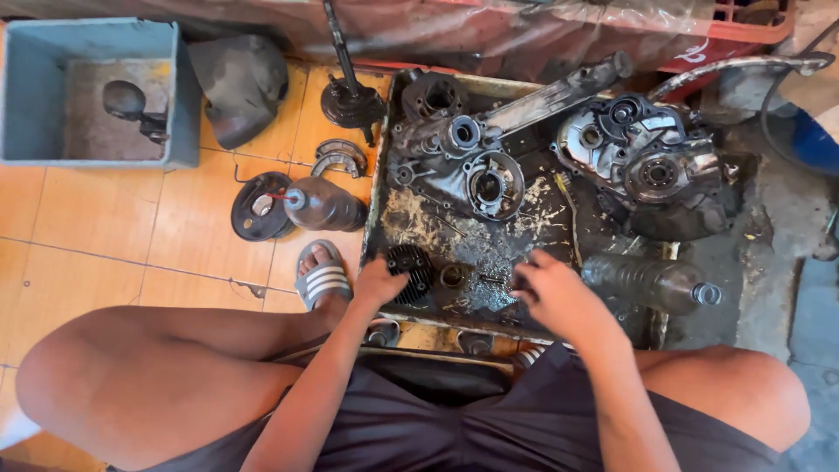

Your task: Cleaning motorcycle engine components using a small brush and solvent from a plastic bottle.

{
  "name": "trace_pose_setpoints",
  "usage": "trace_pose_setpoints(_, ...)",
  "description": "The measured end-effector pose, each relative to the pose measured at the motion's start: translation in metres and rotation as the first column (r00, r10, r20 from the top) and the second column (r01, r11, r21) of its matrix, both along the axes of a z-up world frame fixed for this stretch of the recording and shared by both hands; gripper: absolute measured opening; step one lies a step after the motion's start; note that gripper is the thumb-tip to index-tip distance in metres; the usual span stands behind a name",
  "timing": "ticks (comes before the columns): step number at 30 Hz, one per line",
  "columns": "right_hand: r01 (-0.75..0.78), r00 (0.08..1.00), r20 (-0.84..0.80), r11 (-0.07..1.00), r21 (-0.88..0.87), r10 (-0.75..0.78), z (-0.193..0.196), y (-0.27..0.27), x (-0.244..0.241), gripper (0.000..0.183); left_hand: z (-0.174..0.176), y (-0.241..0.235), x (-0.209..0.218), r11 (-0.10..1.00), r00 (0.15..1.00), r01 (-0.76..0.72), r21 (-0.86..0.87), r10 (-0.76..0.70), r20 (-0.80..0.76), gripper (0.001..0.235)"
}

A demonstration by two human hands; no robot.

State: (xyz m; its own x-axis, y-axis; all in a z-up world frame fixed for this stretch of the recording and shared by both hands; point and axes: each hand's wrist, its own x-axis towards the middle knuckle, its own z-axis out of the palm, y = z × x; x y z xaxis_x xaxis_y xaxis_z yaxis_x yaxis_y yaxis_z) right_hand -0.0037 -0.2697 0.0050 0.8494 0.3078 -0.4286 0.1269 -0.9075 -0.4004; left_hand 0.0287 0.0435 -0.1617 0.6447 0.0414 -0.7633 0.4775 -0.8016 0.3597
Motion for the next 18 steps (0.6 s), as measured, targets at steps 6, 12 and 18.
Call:
trace_pose_setpoints(6,0.194,0.929,0.257,0.941,0.277,-0.267,0.043,-0.018,0.024,0.015,0.047,-0.014,0.015,0.383,0.431,-0.874,-0.299,0.896,-0.111,0.084)
trace_pose_setpoints(12,0.36,0.761,0.148,0.6,0.715,-0.632,-0.008,-0.015,0.048,0.017,0.012,0.041,0.045,0.353,0.325,-0.885,-0.303,0.935,0.139,0.141)
trace_pose_setpoints(18,0.512,0.516,-0.075,0.237,0.826,-0.853,-0.034,0.016,0.045,0.015,-0.021,0.058,0.057,0.669,0.484,-0.633,-0.389,0.735,0.475,0.117)
